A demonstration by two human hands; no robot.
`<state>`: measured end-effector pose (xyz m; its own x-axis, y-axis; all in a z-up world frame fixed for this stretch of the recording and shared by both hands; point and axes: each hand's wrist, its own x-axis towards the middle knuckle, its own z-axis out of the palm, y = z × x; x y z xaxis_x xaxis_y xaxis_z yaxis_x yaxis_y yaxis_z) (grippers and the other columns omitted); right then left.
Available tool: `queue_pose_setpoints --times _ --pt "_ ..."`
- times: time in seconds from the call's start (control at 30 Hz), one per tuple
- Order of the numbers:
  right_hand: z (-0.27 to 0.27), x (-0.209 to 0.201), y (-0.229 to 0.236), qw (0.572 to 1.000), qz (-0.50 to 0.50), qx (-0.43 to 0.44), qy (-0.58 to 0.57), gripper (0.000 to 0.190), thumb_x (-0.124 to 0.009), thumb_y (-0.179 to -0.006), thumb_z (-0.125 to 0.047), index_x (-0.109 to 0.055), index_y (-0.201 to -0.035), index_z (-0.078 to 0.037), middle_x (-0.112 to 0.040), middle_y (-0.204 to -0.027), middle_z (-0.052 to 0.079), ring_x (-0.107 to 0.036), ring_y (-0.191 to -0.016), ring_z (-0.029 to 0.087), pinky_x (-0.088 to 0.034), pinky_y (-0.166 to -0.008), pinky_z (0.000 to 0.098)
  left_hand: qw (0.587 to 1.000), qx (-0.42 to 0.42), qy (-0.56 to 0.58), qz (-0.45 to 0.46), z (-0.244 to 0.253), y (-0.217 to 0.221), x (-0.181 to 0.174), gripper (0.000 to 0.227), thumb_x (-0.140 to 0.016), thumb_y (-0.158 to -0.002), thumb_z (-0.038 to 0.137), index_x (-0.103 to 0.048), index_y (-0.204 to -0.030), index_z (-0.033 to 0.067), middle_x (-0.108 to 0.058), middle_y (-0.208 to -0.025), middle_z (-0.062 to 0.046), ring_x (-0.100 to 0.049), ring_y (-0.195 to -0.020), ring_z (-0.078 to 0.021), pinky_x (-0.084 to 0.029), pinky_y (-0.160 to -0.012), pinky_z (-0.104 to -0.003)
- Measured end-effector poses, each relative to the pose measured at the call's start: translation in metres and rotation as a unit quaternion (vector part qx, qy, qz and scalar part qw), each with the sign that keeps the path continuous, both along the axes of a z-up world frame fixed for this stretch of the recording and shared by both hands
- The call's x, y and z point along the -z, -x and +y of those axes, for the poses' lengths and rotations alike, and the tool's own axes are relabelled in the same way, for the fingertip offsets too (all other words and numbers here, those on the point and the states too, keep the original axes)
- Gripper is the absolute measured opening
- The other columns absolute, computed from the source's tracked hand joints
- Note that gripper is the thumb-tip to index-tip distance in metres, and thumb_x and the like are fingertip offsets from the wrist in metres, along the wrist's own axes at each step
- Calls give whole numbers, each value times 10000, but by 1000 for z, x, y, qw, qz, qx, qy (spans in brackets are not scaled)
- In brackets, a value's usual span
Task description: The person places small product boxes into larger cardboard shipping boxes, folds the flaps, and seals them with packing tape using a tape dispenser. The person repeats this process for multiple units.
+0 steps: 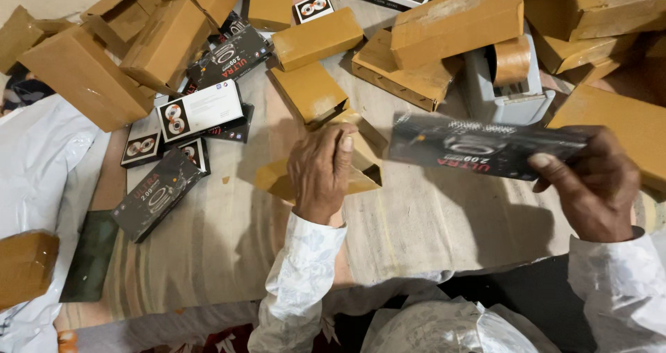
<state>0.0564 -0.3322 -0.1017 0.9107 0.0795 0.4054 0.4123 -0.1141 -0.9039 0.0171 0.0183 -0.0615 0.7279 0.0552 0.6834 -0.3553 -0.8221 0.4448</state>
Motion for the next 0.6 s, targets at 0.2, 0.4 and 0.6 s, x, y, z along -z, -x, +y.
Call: queue_pose_setpoints --times 0.2,0.4,0.6 --pt "32 19 0 986 68 -25 -151 250 -692 -988 -35 -548 -1193 -22 -706 -1032 114 -688 -834 163 -589 -623 302 999 -16 -42 -2 -9 -6 5 361 -456 -1106 341 -679 -1084 58 -711 -1006 -141 -635 -948 -366 -474 -864 -498" --pt "35 35 0 986 105 -58 -112 260 -687 -984 -16 -575 -1215 22 -673 -994 67 -611 -772 110 -512 -602 263 999 17 -27 -5 -6 -3 6 344 -461 -1115 330 -669 -1109 56 -685 -1020 -151 -642 -976 -361 -477 -853 -478" --pt "6 14 -6 993 62 -95 -25 339 -684 -971 -35 -563 -1273 62 -702 -1106 103 -670 -1005 131 -583 -872 276 999 11 -50 -12 -12 -8 8 270 -500 -1094 272 -688 -1059 82 -715 -947 -130 -634 -896 -351 -483 -866 -479"
